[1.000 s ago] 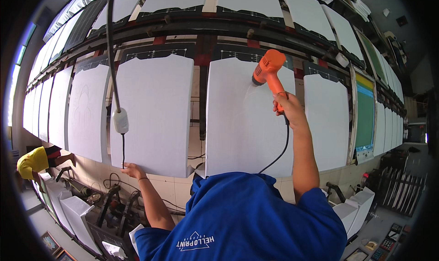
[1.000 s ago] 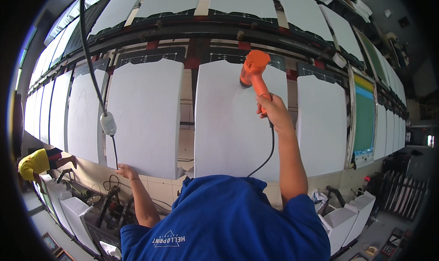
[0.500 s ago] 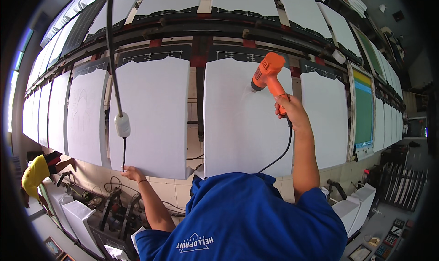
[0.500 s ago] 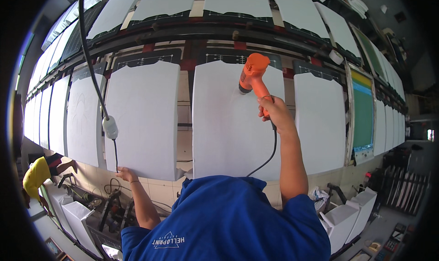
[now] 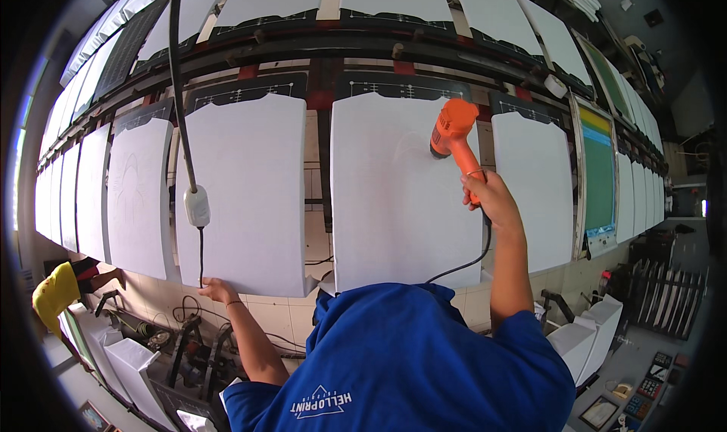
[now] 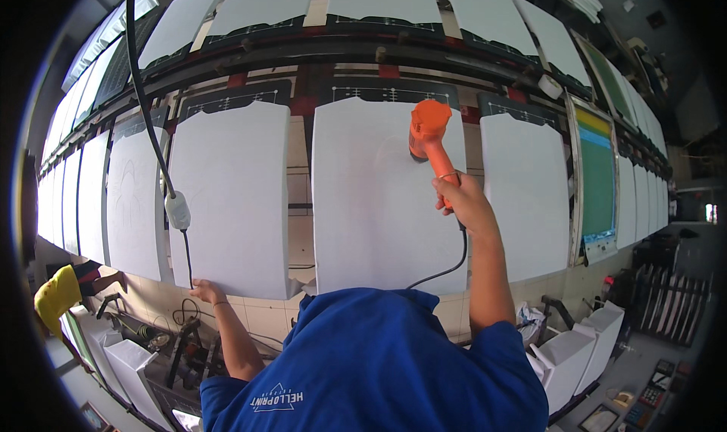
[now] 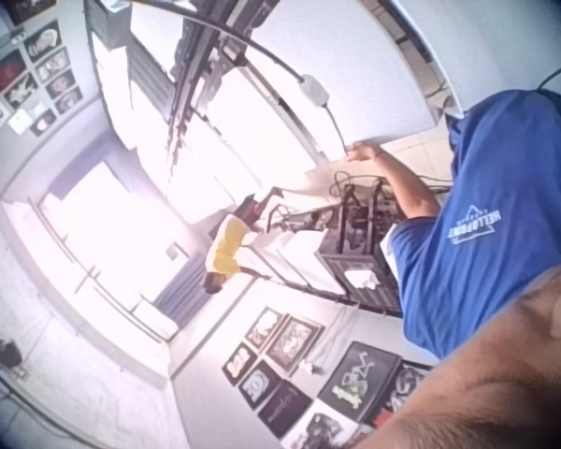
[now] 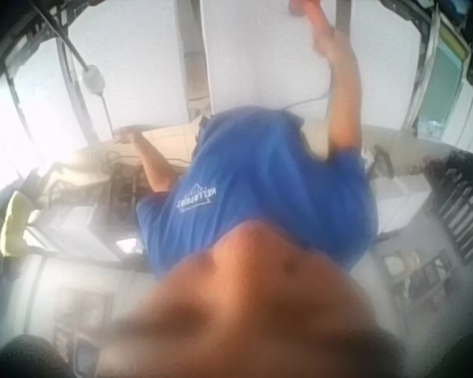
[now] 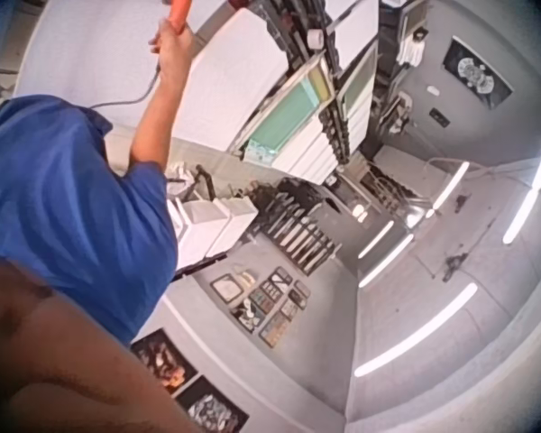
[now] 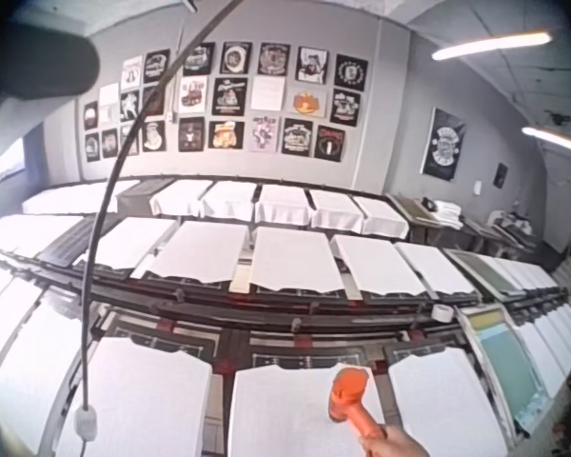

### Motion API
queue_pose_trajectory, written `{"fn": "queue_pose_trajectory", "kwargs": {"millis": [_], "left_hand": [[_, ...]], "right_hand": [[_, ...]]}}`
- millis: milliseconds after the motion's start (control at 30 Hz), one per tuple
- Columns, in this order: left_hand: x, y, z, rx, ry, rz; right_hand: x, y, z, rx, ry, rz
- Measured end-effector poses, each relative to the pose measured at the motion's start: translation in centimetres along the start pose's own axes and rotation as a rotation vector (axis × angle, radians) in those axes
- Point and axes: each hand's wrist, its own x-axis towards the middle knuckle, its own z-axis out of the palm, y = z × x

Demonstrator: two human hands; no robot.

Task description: The person uses an orange heat gun to apply heat to a white t-shirt hanging on a drying rack. They move the heat gun across the surface of the shirt while holding the garment steady with their left hand.

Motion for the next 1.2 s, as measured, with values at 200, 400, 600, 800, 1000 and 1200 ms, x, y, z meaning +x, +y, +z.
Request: {"fn": "queue_pose_trajectory", "kwargs": {"millis": [200, 400, 600, 800, 1000, 1200], "left_hand": [[-0.9, 1.2, -0.3, -0.013, -0.044, -0.033], [-1.5, 1.6, -0.3, -0.028, -0.020, -0.022], [-1.0, 0.7, -0.3, -0.032, -0.016, 0.066], [-0.7, 0.9, -0.2, 0.010, -0.043, -0.015], [-0.4, 0.3, -0.2, -0.006, 0.001, -0.016], [-1.4, 1.8, -0.1, 0.002, -0.038, -0.058]], "right_hand": [[-2.6, 1.2, -1.5, 0.014, 0.003, 0.045], [-1.3, 2.8, -2.2, 0.063, 0.084, -0.031], [3.2, 1.4, -0.5, 0.197, 0.069, -0.102], [4.6, 1.1, -0.5, 0.223, 0.078, -0.125], [4.0, 2.5, -3.4, 0.186, 0.256, -0.094], [3.6, 1.8, -1.4, 0.233, 0.165, -0.115]]}}
